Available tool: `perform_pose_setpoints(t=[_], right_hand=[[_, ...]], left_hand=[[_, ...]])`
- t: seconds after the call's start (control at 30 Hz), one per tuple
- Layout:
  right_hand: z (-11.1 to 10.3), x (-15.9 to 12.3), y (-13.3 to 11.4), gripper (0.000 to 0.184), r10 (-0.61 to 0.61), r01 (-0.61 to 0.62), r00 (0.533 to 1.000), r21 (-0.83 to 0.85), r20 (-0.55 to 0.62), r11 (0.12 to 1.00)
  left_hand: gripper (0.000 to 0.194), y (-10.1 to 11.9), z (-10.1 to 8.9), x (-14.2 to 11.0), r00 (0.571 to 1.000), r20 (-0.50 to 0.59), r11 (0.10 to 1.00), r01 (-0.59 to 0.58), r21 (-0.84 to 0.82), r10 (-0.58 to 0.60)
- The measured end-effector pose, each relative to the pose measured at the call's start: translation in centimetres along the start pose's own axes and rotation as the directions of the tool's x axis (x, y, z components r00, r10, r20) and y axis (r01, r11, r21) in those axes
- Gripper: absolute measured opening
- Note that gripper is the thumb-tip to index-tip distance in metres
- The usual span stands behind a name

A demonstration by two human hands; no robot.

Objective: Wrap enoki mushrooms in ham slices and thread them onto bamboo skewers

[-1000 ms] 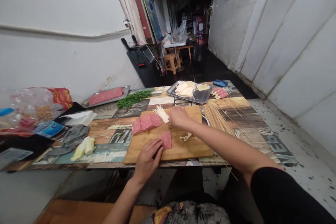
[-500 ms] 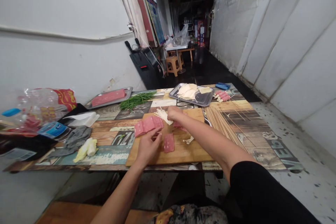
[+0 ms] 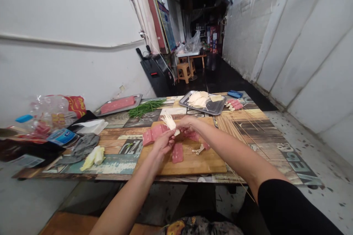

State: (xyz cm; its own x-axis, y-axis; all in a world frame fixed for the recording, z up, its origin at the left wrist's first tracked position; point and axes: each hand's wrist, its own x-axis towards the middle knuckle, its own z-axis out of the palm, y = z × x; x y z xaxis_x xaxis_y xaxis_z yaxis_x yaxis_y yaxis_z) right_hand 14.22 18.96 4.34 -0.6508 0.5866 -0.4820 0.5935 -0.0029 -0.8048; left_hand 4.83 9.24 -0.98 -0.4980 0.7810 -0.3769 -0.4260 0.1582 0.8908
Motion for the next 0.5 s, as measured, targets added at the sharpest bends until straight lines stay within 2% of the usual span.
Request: perform_pose_setpoints(t=[0.2, 0.37, 0.5], right_hand=[[-0.2, -2.1, 0.0, 0.021, -0.055, 0.055, 0.998, 0.024, -0.009, 0.998], [-0.1, -2.2, 0.3, 0.017, -0.162, 0.159, 0.986, -0.07, -0.046, 0.985], [0.1, -1.7, 0.9, 0.015, -0.206, 0.189, 0.975, -0.184, -0.081, 0.965]], left_hand=[[0.035, -0.3, -0.3, 0.2, 0.995, 0.035, 0.994, -0.092, 0.057, 0.09], [0.034, 0.0, -0.5, -0.2, 0.983, 0.083, 0.978, -0.172, 0.116, 0.163], [0.03, -0.1, -0.3, -0.3, 0.974, 0.098, 0.958, -0.218, 0.186, 0.203]])
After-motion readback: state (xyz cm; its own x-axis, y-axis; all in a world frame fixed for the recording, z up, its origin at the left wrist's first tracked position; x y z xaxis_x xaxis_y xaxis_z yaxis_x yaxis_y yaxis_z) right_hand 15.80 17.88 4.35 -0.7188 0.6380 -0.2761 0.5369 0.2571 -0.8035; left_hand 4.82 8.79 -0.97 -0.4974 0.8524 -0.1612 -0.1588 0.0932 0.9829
